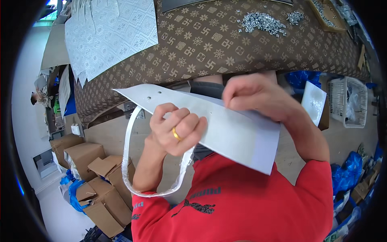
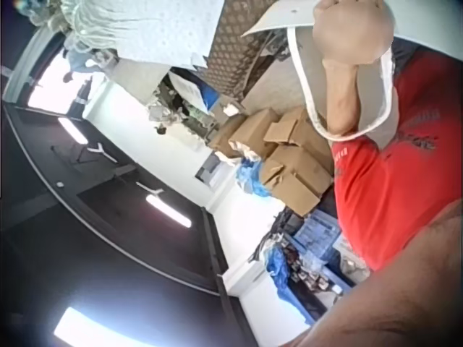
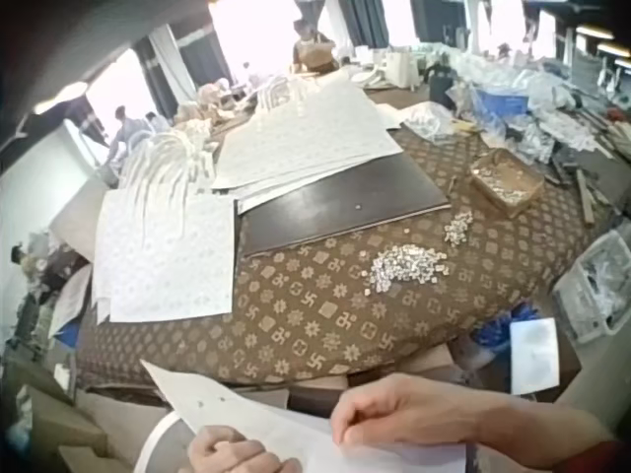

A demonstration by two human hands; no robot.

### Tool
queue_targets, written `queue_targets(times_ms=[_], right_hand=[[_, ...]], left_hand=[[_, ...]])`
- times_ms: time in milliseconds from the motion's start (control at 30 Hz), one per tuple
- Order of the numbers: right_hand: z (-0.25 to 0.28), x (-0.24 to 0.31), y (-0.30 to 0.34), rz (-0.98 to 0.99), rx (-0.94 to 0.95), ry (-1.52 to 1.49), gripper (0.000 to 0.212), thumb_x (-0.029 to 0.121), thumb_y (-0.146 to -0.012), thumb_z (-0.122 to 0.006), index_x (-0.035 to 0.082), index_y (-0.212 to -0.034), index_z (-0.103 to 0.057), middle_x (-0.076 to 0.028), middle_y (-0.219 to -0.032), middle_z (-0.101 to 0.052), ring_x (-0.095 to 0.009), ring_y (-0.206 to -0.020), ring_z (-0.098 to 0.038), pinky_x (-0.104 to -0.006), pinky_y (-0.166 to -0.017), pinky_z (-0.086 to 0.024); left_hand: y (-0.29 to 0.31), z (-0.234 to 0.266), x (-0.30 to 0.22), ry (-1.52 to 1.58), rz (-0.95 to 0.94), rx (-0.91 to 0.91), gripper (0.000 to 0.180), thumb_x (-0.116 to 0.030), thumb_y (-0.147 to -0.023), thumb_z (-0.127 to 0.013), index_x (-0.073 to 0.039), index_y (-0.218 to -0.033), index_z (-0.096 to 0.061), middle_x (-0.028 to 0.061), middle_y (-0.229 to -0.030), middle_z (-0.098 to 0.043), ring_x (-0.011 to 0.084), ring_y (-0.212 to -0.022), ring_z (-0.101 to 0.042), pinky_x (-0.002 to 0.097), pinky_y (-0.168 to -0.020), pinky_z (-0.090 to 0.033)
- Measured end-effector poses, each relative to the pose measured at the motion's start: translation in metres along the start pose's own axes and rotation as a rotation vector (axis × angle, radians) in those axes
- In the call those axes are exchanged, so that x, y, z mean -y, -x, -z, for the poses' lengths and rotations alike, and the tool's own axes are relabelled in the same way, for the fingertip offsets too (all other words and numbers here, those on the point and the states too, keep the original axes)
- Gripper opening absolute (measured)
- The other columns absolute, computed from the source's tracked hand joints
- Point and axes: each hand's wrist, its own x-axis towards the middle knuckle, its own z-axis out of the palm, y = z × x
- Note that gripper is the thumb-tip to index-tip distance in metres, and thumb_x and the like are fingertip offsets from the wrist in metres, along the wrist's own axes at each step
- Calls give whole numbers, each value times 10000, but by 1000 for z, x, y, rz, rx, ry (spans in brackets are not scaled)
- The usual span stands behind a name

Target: Attaching handles to bag components using small fasteners on an assembly table.

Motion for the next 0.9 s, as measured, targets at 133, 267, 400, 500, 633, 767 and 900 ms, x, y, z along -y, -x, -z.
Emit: queue_targets(times_ms=[133, 267, 400, 500, 633, 767, 900], right_hand=[[-22, -13, -18, -124, 235, 72, 64, 90, -907, -703, 46, -955, -701, 27, -932, -658, -46, -876, -566, -232, -807, -453], [-27, -22, -22, -157, 268, 7, 73, 99, -905, -708, 49, -957, -703, 31, -935, -652, -55, -872, -554, -245, -804, -454], [-28, -23, -21, -157, 300, 34, 103, 111, -893, -724, 49, -970, -696, 21, -935, -631, -71, -861, -540, -256, -792, -448], [-28, -22, -21, -118, 282, 159, 136, 107, -875, -745, 45, -977, -681, 7, -940, -615, -81, -851, -533, -266, -784, -447], [-33, -25, -31, -37, 298, 227, 170, 80, -844, -767, 44, -955, -644, -22, -941, -597, -98, -856, -540, -281, -780, -455], [-30, -12, -25, -14, 288, 367, 216, 60, -826, -782, 47, -955, -609, -21, -929, -595, -106, -875, -549, -299, -785, -467], [21, 22, -12, 45, -32, 500, 278, 100, -814, -812, 54, -993, -605, -43, -920, -610, -174, -889, -599, -334, -789, -485]], left_hand=[[2, 2, -6, -2, -44, -32, 312, -173, -604, -719, -106, -909, -716, -2, -897, -585, 170, -770, -600, 370, -719, -444], [10, 5, -8, -6, -45, -56, 356, -180, -583, -718, -103, -930, -722, 2, -902, -562, 171, -776, -593, 374, -708, -448], [10, 4, -9, 20, -57, -53, 394, -184, -571, -722, -89, -953, -725, 12, -909, -545, 182, -782, -588, 386, -686, -448], [9, 8, -11, 32, -73, -34, 395, -184, -569, -723, -83, -951, -722, 14, -906, -544, 187, -780, -588, 392, -671, -440], [6, 14, -18, 46, -102, 12, 381, -173, -579, -733, -72, -946, -717, 18, -903, -544, 197, -779, -588, 399, -648, -425], [-10, 27, -19, 71, -67, 61, 357, -118, -607, -759, -64, -957, -714, 26, -899, -549, 212, -782, -591, 402, -637, -416], [-46, 54, -7, 115, 114, 120, 247, -54, -668, -740, -52, -912, -704, 87, -1065, -678, 226, -764, -610, 351, -622, -425]])
